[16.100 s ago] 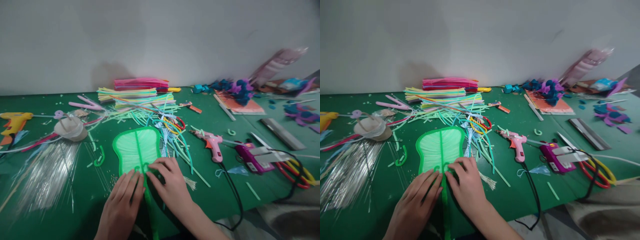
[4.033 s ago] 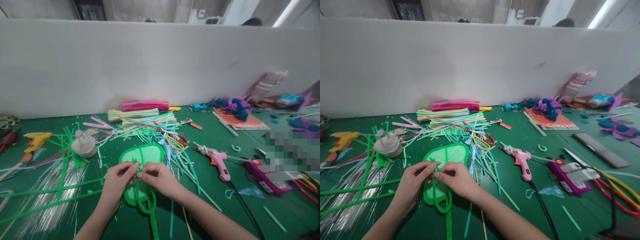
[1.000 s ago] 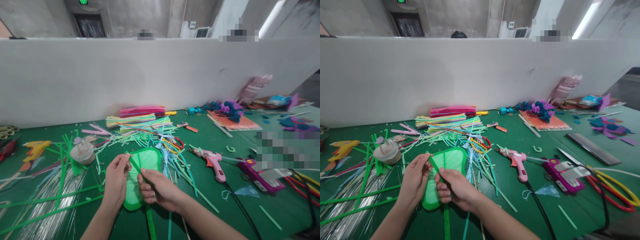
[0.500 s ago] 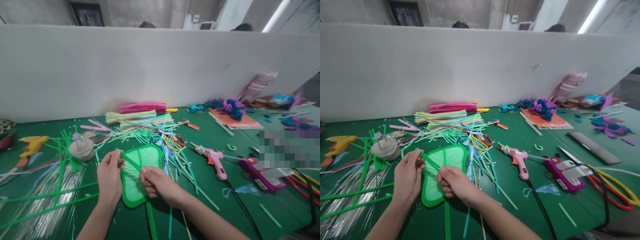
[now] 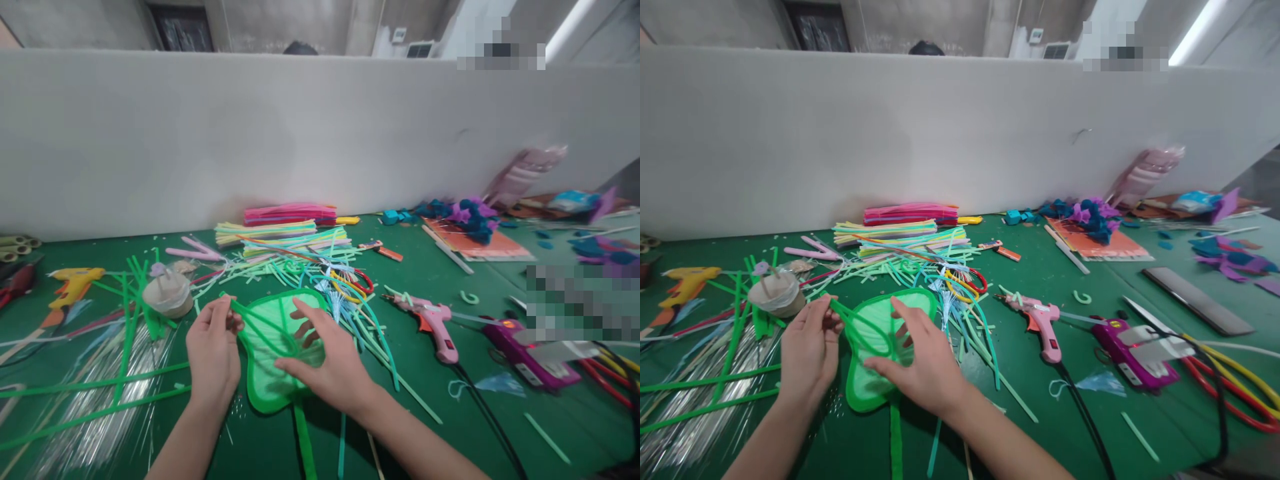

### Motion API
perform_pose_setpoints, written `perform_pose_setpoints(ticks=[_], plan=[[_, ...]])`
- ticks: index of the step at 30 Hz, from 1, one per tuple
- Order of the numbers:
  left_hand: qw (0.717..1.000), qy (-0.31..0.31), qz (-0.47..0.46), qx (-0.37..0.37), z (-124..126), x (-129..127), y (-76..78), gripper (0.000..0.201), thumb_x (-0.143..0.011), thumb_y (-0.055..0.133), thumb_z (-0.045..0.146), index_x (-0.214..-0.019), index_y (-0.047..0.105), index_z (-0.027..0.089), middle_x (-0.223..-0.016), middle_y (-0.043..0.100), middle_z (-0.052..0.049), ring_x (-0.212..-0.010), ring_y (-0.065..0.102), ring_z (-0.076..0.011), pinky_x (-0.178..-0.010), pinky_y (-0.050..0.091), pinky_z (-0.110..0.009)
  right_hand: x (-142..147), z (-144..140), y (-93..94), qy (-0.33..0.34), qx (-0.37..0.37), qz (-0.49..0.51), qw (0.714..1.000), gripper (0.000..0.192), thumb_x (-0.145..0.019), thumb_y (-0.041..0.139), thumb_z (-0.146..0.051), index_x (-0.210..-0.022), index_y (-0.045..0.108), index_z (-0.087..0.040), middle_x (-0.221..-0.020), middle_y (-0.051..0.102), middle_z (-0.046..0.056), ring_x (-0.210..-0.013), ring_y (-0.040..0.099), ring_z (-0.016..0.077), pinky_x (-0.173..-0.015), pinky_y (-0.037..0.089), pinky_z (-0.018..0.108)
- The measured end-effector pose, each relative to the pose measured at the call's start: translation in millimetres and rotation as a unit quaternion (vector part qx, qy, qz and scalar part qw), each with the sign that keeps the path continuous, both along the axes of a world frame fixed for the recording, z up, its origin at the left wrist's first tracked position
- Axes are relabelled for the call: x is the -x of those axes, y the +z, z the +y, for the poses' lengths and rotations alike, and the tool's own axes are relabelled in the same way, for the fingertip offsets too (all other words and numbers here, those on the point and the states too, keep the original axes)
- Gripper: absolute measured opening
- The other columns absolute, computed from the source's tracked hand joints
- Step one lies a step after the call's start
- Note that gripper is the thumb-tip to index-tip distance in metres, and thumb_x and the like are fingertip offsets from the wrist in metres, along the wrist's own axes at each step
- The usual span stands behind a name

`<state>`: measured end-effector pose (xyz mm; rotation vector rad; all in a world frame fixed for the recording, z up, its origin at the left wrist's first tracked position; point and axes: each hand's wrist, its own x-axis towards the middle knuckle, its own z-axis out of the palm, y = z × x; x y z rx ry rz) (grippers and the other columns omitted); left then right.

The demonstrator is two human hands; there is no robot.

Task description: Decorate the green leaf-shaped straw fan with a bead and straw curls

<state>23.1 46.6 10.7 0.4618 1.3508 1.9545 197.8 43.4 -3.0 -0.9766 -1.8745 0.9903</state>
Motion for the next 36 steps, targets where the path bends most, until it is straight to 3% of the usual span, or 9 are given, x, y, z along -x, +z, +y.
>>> perform_pose_setpoints(ticks=[3, 8, 17, 23, 28, 30, 31, 34, 36], plan=[[1.0, -0.013, -0.009, 0.001, -1, -5, -2.7, 0.023, -0.066, 0.079, 0.034, -0.075, 0.068, 0.016, -0.061, 0.054, 0.006, -0.056, 0.047, -0.0066, -0.052, 0.037, -0.018, 5, -5, -9.4, -0.018, -0.113, -0.048, 0.992, 0.069, -0.081, 0.072, -0.047, -0.139, 0.048, -0.018, -0.103, 0.068, 0.011, -0.089, 0.064, 0.023, -0.081, 0.053, 0.036], [0.999, -0.035, -0.024, 0.006, -2, -11, -7.3, 0.023, -0.067, 0.079, 0.034, -0.077, 0.07, 0.015, -0.062, 0.054, 0.005, -0.057, 0.047, -0.0067, -0.053, 0.038, -0.019, 10, -9, -14.9, -0.039, -0.185, -0.044, 0.981, 0.031, -0.095, 0.056, -0.034, -0.119, 0.065, -0.017, -0.086, 0.072, 0.009, -0.078, 0.067, 0.0191, -0.075, 0.053, 0.03], [0.999, -0.026, -0.033, -0.005, 1, -6, -11.1, 0.023, -0.065, 0.08, 0.033, -0.074, 0.069, 0.015, -0.061, 0.056, 0.005, -0.058, 0.05, -0.0061, -0.057, 0.041, -0.019, 7, -7, -22.3, 0.014, -0.234, -0.227, 0.945, 0.039, -0.102, 0.041, -0.036, -0.125, 0.064, -0.015, -0.072, 0.071, 0.009, -0.06, 0.063, 0.0167, -0.056, 0.045, 0.025], [0.999, -0.015, -0.037, -0.008, 2, -1, -10.8, 0.025, -0.063, 0.081, 0.033, -0.074, 0.069, 0.014, -0.061, 0.057, 0.005, -0.058, 0.05, -0.0058, -0.057, 0.041, -0.018, 8, -5, -24.9, 0.022, -0.247, -0.21, 0.946, 0.039, -0.102, 0.038, -0.03, -0.12, 0.066, -0.01, -0.072, 0.07, 0.013, -0.06, 0.061, 0.0198, -0.055, 0.042, 0.028], [0.999, -0.006, -0.045, -0.011, 5, 5, -11.3, 0.024, -0.063, 0.081, 0.03, -0.075, 0.068, 0.014, -0.061, 0.056, 0.006, -0.058, 0.05, -0.0053, -0.058, 0.041, -0.018, 9, -5, -21.0, 0.037, -0.119, -0.136, 0.983, 0.033, -0.098, 0.047, -0.031, -0.111, 0.072, -0.015, -0.08, 0.073, 0.013, -0.069, 0.066, 0.0212, -0.065, 0.048, 0.031], [0.999, -0.006, -0.044, -0.013, 5, 6, -9.2, 0.023, -0.064, 0.08, 0.03, -0.075, 0.068, 0.014, -0.061, 0.055, 0.006, -0.058, 0.05, -0.0056, -0.058, 0.041, -0.018, 10, -4, -15.1, 0.037, 0.028, -0.045, 0.998, 0.027, -0.094, 0.055, -0.033, -0.104, 0.074, -0.016, -0.081, 0.074, 0.011, -0.07, 0.067, 0.0198, -0.067, 0.051, 0.031], [0.999, -0.007, -0.043, -0.016, 5, 6, -7.7, 0.022, -0.065, 0.079, 0.03, -0.075, 0.068, 0.014, -0.061, 0.055, 0.006, -0.058, 0.05, -0.0059, -0.058, 0.041, -0.018, 11, -4, -11.6, 0.039, 0.125, 0.016, 0.991, 0.026, -0.091, 0.06, -0.035, -0.1, 0.074, -0.015, -0.079, 0.074, 0.009, -0.067, 0.068, 0.0185, -0.065, 0.052, 0.03], [0.999, -0.007, -0.038, -0.025, 4, 6, -3.0, 0.021, -0.067, 0.079, 0.031, -0.075, 0.068, 0.014, -0.061, 0.055, 0.006, -0.058, 0.05, -0.0061, -0.057, 0.041, -0.018, 12, -1, -1.8, 0.048, 0.378, 0.202, 0.902, 0.034, -0.08, 0.073, -0.041, -0.096, 0.072, -0.011, -0.075, 0.074, 0.007, -0.06, 0.068, 0.0142, -0.058, 0.055, 0.025], [0.999, -0.004, -0.036, -0.031, 3, 6, -1.5, 0.021, -0.067, 0.079, 0.031, -0.075, 0.068, 0.014, -0.061, 0.055, 0.006, -0.058, 0.049, -0.0059, -0.057, 0.04, -0.018, 11, 1, 2.3, 0.051, 0.465, 0.281, 0.838, 0.039, -0.072, 0.081, -0.04, -0.095, 0.071, -0.009, -0.078, 0.075, 0.008, -0.063, 0.07, 0.0126, -0.061, 0.056, 0.021]])
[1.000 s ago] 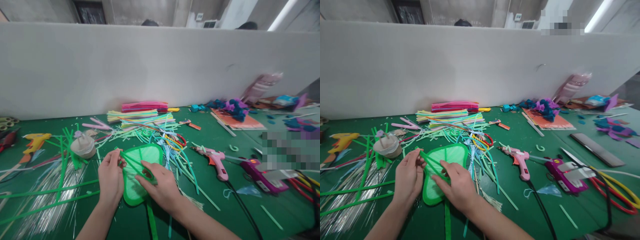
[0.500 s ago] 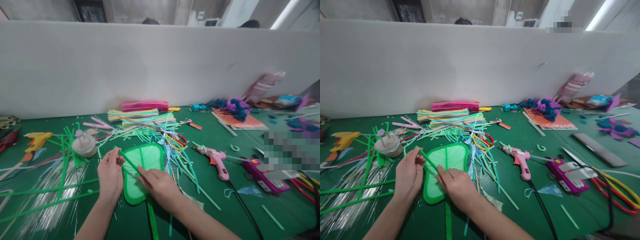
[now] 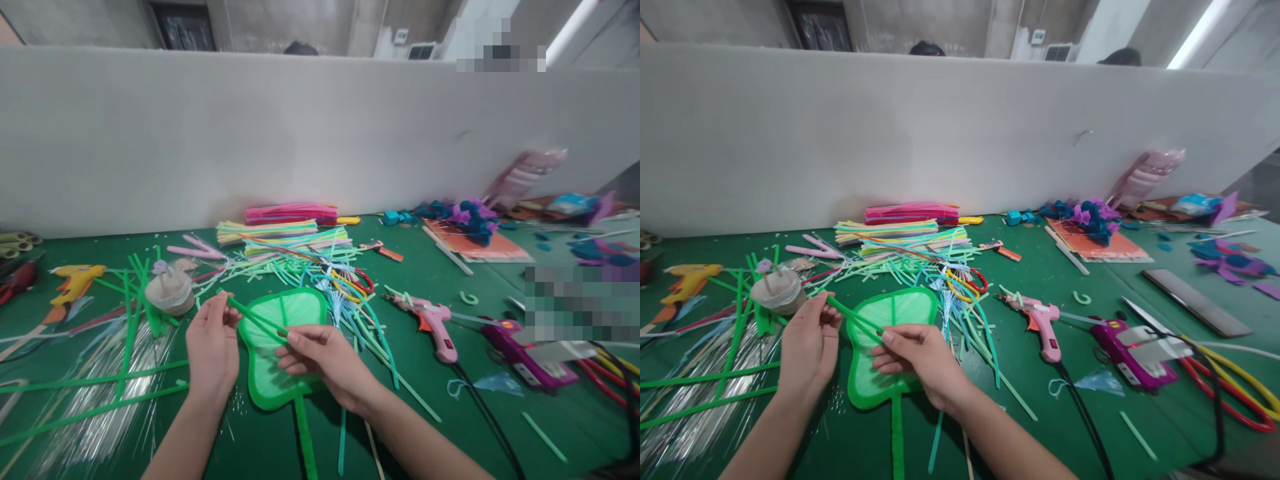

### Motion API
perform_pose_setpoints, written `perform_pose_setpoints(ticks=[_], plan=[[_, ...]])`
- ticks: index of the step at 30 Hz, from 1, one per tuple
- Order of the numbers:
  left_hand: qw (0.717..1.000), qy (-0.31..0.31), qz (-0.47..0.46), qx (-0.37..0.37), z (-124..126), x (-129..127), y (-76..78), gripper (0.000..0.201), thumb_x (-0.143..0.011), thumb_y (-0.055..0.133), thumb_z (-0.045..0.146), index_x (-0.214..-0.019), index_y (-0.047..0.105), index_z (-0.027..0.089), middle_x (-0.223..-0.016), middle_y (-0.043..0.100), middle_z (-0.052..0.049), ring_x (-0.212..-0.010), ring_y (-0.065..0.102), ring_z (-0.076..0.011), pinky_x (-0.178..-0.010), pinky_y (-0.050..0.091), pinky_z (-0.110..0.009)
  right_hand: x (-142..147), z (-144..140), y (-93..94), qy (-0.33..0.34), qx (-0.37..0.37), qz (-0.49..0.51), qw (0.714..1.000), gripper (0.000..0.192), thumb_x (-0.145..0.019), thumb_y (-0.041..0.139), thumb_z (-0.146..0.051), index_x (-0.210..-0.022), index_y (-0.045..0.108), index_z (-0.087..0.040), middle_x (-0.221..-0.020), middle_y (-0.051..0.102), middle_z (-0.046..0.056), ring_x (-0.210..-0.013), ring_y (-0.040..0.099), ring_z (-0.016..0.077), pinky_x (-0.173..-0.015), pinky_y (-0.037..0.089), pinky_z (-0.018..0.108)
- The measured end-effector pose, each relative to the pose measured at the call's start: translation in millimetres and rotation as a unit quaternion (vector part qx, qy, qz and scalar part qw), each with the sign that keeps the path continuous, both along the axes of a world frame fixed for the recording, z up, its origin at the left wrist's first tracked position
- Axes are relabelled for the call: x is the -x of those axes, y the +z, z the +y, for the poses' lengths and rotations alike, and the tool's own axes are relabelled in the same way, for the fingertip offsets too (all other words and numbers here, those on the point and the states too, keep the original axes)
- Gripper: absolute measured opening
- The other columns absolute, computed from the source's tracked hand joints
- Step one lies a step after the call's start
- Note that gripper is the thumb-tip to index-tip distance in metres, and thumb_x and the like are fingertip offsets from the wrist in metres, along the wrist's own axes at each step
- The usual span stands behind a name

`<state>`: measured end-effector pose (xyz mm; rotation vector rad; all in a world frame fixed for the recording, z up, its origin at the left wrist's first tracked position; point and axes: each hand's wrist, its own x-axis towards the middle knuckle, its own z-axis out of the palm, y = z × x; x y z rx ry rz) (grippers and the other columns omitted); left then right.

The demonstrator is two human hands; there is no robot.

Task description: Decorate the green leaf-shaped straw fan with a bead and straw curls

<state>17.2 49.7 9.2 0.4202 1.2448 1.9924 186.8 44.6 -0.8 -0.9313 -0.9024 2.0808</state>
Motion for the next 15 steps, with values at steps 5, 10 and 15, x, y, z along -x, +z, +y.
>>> perform_pose_setpoints(ticks=[5, 10, 15], plan=[[1.0, 0.003, -0.005, -0.007, 1.1, -0.9, -3.4, 0.019, -0.068, 0.078, 0.029, -0.076, 0.069, 0.015, -0.062, 0.057, 0.005, -0.059, 0.051, -0.0062, -0.059, 0.042, -0.018, -3.3, 4.0, 1.7, -0.012, 0.132, 0.084, 0.988, 0.033, -0.063, 0.089, -0.028, -0.082, 0.071, -0.009, -0.077, 0.075, 0.008, -0.066, 0.071, 0.011, -0.062, 0.058, 0.016], [1.0, 0.005, -0.007, -0.011, 2.3, 0.6, -5.6, 0.018, -0.069, 0.078, 0.028, -0.076, 0.069, 0.014, -0.064, 0.059, 0.005, -0.06, 0.053, -0.0057, -0.06, 0.043, -0.017, -2.1, 6.2, 2.2, -0.019, 0.21, 0.117, 0.971, 0.027, -0.058, 0.09, -0.014, -0.074, 0.07, -0.005, -0.07, 0.073, 0.007, -0.06, 0.069, 0.0092, -0.058, 0.058, 0.012], [1.0, 0.011, -0.006, -0.022, 1.9, 0.9, -2.6, 0.018, -0.068, 0.078, 0.027, -0.076, 0.069, 0.014, -0.065, 0.061, 0.005, -0.059, 0.053, -0.0047, -0.06, 0.044, -0.016, -0.5, 8.5, 0.8, -0.012, 0.255, 0.122, 0.959, 0.02, -0.062, 0.084, -0.002, -0.075, 0.068, -0.004, -0.072, 0.074, 0.009, -0.056, 0.068, 0.0074, -0.057, 0.057, 0.011]])
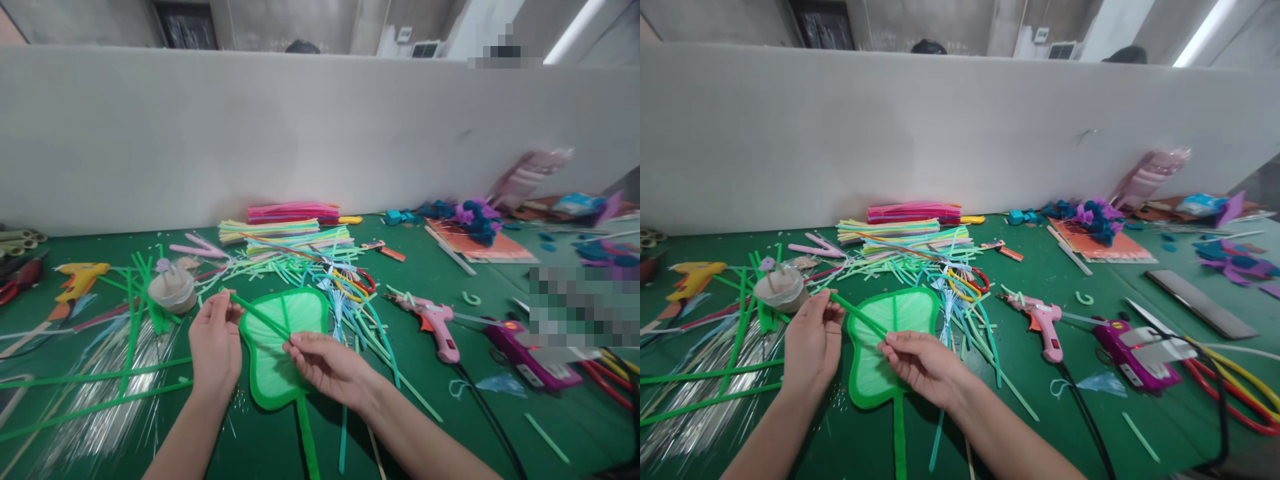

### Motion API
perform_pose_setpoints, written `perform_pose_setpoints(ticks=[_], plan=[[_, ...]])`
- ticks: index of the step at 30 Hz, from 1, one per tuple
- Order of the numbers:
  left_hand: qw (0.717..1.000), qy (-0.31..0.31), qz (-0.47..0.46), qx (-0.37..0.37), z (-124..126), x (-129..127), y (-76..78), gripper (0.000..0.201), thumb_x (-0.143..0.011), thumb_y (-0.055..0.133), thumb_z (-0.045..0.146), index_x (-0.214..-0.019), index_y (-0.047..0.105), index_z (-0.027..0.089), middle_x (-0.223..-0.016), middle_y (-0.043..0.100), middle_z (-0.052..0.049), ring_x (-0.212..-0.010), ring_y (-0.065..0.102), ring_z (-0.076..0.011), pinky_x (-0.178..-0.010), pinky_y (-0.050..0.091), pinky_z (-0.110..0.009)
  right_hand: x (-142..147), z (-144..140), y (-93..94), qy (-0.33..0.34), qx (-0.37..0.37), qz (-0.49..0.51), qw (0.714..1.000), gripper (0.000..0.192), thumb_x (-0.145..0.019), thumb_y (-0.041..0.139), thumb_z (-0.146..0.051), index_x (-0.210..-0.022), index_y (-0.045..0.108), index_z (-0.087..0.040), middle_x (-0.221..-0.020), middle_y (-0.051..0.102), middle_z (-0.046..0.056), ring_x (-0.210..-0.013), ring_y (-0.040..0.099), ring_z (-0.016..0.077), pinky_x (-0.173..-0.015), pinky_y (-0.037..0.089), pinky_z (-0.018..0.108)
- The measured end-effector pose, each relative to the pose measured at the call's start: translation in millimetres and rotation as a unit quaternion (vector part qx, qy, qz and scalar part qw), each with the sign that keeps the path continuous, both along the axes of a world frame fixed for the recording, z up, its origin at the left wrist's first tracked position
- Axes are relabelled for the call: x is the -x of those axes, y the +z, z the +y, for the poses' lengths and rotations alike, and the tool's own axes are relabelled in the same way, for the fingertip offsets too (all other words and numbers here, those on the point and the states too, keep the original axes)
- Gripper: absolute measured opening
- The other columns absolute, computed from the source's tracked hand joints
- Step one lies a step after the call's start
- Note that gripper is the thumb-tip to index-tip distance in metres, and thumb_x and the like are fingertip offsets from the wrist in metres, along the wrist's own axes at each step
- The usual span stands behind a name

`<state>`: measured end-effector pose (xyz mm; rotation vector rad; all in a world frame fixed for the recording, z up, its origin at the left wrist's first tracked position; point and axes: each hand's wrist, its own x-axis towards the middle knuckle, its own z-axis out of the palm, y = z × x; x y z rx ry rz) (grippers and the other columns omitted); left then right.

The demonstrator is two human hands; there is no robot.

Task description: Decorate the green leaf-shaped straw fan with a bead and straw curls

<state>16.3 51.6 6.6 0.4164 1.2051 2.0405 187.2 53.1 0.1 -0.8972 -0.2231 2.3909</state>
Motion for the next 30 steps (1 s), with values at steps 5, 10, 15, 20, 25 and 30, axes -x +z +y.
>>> perform_pose_setpoints(ticks=[5, 10, 15, 20, 25, 30], plan=[[1.0, 0.005, 0.008, -0.01, -2, 0, 4.7, 0.018, -0.068, 0.078, 0.027, -0.076, 0.069, 0.014, -0.062, 0.061, 0.005, -0.057, 0.053, -0.0046, -0.058, 0.044, -0.015, 0, 1, -0.8, 0.005, 0.007, 0.003, 1.0, 0.021, -0.061, 0.082, 0.002, -0.072, 0.065, -0.005, -0.069, 0.072, 0.007, -0.056, 0.068, 0.0083, -0.056, 0.057, 0.011], [1.0, 0.007, 0.014, -0.018, -1, 1, 6.2, 0.017, -0.068, 0.078, 0.026, -0.075, 0.068, 0.014, -0.065, 0.061, 0.005, -0.056, 0.053, -0.0037, -0.056, 0.043, -0.014, 1, 0, 2.0, 0.005, -0.001, 0.004, 1.0, 0.022, -0.059, 0.083, 0.001, -0.07, 0.065, -0.005, -0.067, 0.071, 0.008, -0.055, 0.068, 0.0087, -0.055, 0.057, 0.012], [1.0, -0.001, 0.014, -0.022, -1, 2, 7.9, 0.017, -0.068, 0.078, 0.026, -0.075, 0.068, 0.014, -0.063, 0.06, 0.005, -0.056, 0.053, -0.0037, -0.055, 0.043, -0.014, 3, -3, 3.4, -0.017, -0.026, -0.015, 0.999, 0.026, -0.055, 0.085, -0.001, -0.067, 0.063, -0.008, -0.065, 0.07, 0.005, -0.056, 0.068, 0.0085, -0.054, 0.056, 0.011], [1.0, -0.008, 0.009, -0.029, -2, 1, 10.7, 0.019, -0.068, 0.079, 0.028, -0.075, 0.068, 0.015, -0.06, 0.059, 0.006, -0.054, 0.053, -0.0036, -0.054, 0.044, -0.013, 2, -4, 2.6, -0.017, -0.041, -0.027, 0.999, 0.041, -0.048, 0.092, -0.01, -0.081, 0.069, -0.009, -0.069, 0.073, 0.005, -0.061, 0.07, 0.0115, -0.057, 0.058, 0.014], [0.999, -0.005, 0.002, -0.034, -1, 3, 12.8, 0.02, -0.066, 0.081, 0.028, -0.074, 0.067, 0.015, -0.064, 0.061, 0.006, -0.054, 0.053, -0.003, -0.053, 0.044, -0.013, 3, -4, 0.6, -0.011, -0.036, -0.046, 0.998, 0.044, -0.043, 0.095, -0.014, -0.078, 0.068, -0.01, -0.072, 0.074, 0.005, -0.065, 0.072, 0.0124, -0.059, 0.057, 0.014], [0.999, 0.005, -0.008, -0.038, -1, 8, 17.2, 0.017, -0.068, 0.079, 0.024, -0.074, 0.066, 0.016, -0.066, 0.061, 0.006, -0.055, 0.053, -0.0034, -0.055, 0.045, -0.014, -2, -7, 7.0, 0.034, -0.13, -0.079, 0.988, 0.045, -0.054, 0.092, -0.029, -0.088, 0.067, -0.012, -0.079, 0.074, 0.004, -0.071, 0.072, 0.0119, -0.067, 0.056, 0.017]])
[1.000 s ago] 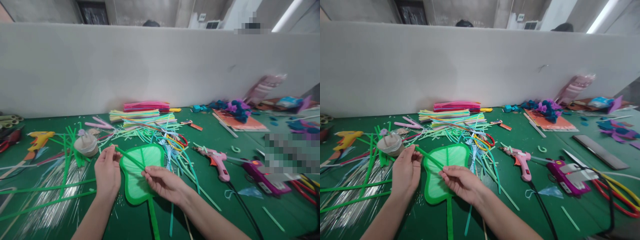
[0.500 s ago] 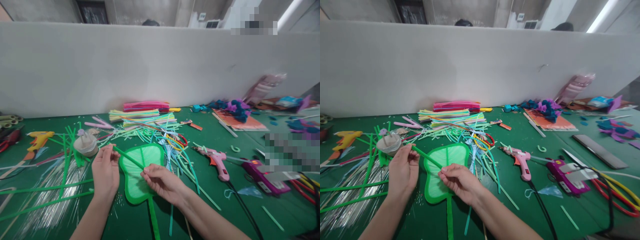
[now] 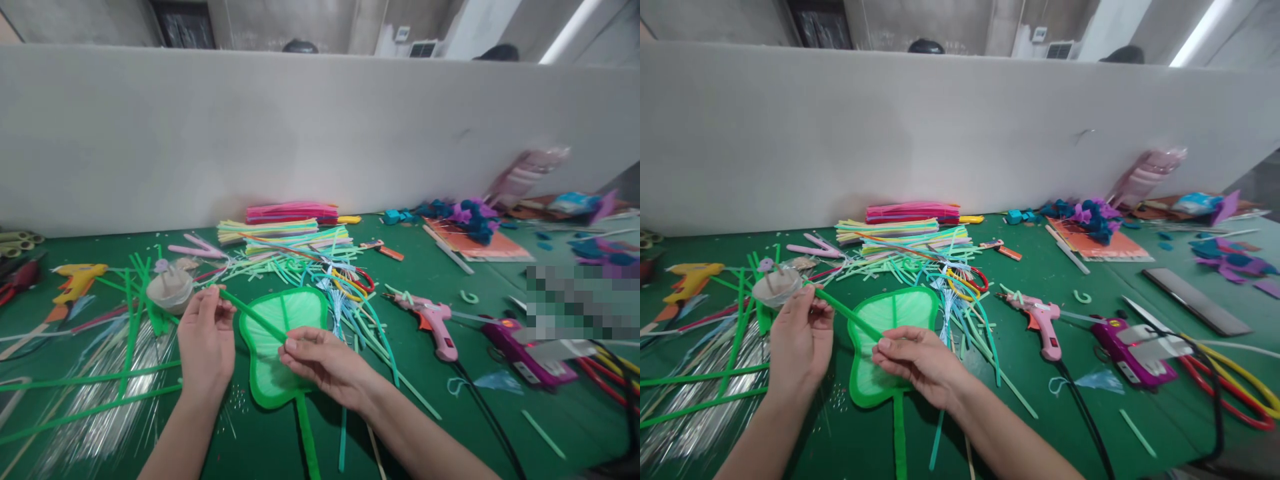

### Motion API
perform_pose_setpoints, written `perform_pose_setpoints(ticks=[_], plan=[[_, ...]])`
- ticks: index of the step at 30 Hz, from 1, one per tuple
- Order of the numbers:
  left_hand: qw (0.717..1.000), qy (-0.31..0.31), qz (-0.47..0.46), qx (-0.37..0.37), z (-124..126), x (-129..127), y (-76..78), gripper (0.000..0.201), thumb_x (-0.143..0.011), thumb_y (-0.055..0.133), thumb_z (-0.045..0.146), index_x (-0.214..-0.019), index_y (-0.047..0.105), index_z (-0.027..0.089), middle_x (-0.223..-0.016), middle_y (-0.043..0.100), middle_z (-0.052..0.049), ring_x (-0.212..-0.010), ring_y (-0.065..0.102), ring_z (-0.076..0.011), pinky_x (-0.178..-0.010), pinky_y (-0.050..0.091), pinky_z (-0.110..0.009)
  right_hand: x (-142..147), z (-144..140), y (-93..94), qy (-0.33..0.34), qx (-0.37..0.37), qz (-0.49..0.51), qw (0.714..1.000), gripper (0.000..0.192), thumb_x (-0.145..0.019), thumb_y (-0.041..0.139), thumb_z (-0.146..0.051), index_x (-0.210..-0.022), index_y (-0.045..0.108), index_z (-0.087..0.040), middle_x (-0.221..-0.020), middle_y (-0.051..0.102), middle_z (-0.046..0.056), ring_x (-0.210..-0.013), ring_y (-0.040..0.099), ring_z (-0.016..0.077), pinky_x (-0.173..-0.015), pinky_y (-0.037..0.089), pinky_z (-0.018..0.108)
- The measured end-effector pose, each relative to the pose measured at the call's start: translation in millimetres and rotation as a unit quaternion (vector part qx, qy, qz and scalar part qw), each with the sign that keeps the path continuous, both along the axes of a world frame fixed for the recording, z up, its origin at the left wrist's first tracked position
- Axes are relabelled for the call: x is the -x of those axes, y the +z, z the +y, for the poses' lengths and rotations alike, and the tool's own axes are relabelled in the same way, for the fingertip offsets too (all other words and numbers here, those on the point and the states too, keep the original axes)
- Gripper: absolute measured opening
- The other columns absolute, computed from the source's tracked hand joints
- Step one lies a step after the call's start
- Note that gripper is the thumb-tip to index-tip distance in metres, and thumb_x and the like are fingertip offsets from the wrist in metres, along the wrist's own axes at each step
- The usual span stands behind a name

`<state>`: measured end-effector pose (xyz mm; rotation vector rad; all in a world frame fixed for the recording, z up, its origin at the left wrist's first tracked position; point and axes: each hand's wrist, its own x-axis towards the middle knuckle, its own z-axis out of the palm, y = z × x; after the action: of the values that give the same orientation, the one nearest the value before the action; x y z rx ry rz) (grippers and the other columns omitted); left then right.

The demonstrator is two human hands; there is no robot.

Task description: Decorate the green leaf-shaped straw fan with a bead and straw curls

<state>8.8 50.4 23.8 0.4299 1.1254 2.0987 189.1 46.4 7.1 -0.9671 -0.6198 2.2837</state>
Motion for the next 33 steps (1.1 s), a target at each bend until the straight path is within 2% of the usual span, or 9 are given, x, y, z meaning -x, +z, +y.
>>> perform_pose_setpoints(ticks=[2, 4, 5, 7, 8, 14, 20, 26, 33], plan=[[1.0, 0.015, -0.01, 0.002, 0, 1, 0.2, 0.014, -0.07, 0.077, 0.022, -0.074, 0.065, 0.016, -0.065, 0.059, 0.007, -0.056, 0.052, -0.0034, -0.056, 0.045, -0.014, -12, 5, 10.3, 0.023, -0.138, -0.074, 0.987, 0.042, -0.073, 0.08, -0.04, -0.101, 0.066, -0.013, -0.087, 0.075, 0.007, -0.077, 0.072, 0.0151, -0.071, 0.057, 0.024], [0.999, 0.027, -0.027, 0.009, 1, 1, -1.5, 0.011, -0.073, 0.074, 0.02, -0.073, 0.064, 0.016, -0.064, 0.058, 0.007, -0.057, 0.051, -0.0034, -0.057, 0.045, -0.013, -30, 20, 24.1, 0.041, -0.323, -0.24, 0.915, 0.036, -0.089, 0.062, -0.042, -0.113, 0.063, -0.015, -0.101, 0.073, 0.01, -0.088, 0.071, 0.0188, -0.077, 0.056, 0.03], [0.999, 0.027, -0.037, 0.014, 2, 0, -2.9, 0.01, -0.074, 0.073, 0.019, -0.073, 0.063, 0.016, -0.064, 0.057, 0.007, -0.057, 0.051, -0.0035, -0.056, 0.045, -0.013, -40, 32, 30.9, 0.049, -0.415, -0.36, 0.834, 0.032, -0.092, 0.058, -0.038, -0.114, 0.063, -0.016, -0.108, 0.071, 0.01, -0.095, 0.069, 0.0199, -0.081, 0.054, 0.03], [0.998, 0.016, -0.057, 0.026, 2, -2, -6.3, 0.008, -0.076, 0.07, 0.017, -0.073, 0.064, 0.015, -0.064, 0.057, 0.006, -0.057, 0.051, -0.004, -0.056, 0.044, -0.014, -59, 61, 41.7, 0.131, -0.496, -0.63, 0.583, 0.029, -0.097, 0.049, -0.033, -0.114, 0.064, -0.016, -0.115, 0.068, 0.013, -0.104, 0.064, 0.0231, -0.089, 0.048, 0.034], [0.997, 0.008, -0.065, 0.031, 3, -3, -8.0, 0.007, -0.076, 0.07, 0.017, -0.074, 0.064, 0.015, -0.064, 0.057, 0.006, -0.057, 0.051, -0.0044, -0.055, 0.044, -0.014, -66, 78, 44.7, 0.147, -0.477, -0.676, 0.542, 0.027, -0.096, 0.05, -0.026, -0.109, 0.066, -0.009, -0.113, 0.067, 0.02, -0.106, 0.062, 0.0289, -0.091, 0.047, 0.04], [0.996, -0.008, -0.081, 0.035, 3, -2, -14.1, 0.008, -0.075, 0.071, 0.018, -0.075, 0.064, 0.015, -0.065, 0.057, 0.006, -0.057, 0.051, -0.0044, -0.056, 0.044, -0.014, -68, 155, 37.1, 0.298, -0.426, -0.711, 0.473, 0.032, -0.093, 0.06, -0.034, -0.12, 0.059, -0.015, -0.12, 0.061, 0.009, -0.102, 0.062, 0.0232, -0.085, 0.054, 0.041], [0.996, -0.007, -0.08, 0.026, 3, 4, -15.8, 0.008, -0.074, 0.071, 0.019, -0.074, 0.064, 0.015, -0.064, 0.057, 0.006, -0.056, 0.05, -0.0048, -0.055, 0.043, -0.015, -58, 157, 40.9, 0.295, -0.474, -0.731, 0.392, 0.035, -0.093, 0.06, -0.035, -0.122, 0.057, -0.016, -0.122, 0.059, 0.009, -0.102, 0.062, 0.0223, -0.086, 0.054, 0.042], [0.997, -0.018, -0.076, 0.018, 3, 5, -17.5, 0.012, -0.072, 0.074, 0.021, -0.075, 0.064, 0.015, -0.063, 0.057, 0.007, -0.056, 0.051, -0.0044, -0.055, 0.043, -0.014, -65, 153, 96.6, 0.185, -0.582, -0.747, 0.263, 0.039, -0.095, 0.047, -0.013, -0.134, 0.047, -0.01, -0.116, 0.062, 0.027, -0.111, 0.056, 0.0325, -0.088, 0.044, 0.047], [0.997, -0.026, -0.065, 0.012, 2, 4, -17.1, 0.014, -0.071, 0.075, 0.023, -0.076, 0.065, 0.015, -0.063, 0.058, 0.006, -0.055, 0.051, -0.0044, -0.055, 0.042, -0.015, -93, 160, 166.9, 0.1, -0.698, -0.697, 0.129, 0.05, -0.095, 0.03, -0.004, -0.142, 0.042, -0.017, -0.122, 0.058, 0.02, -0.115, 0.049, 0.0313, -0.096, 0.031, 0.047]])
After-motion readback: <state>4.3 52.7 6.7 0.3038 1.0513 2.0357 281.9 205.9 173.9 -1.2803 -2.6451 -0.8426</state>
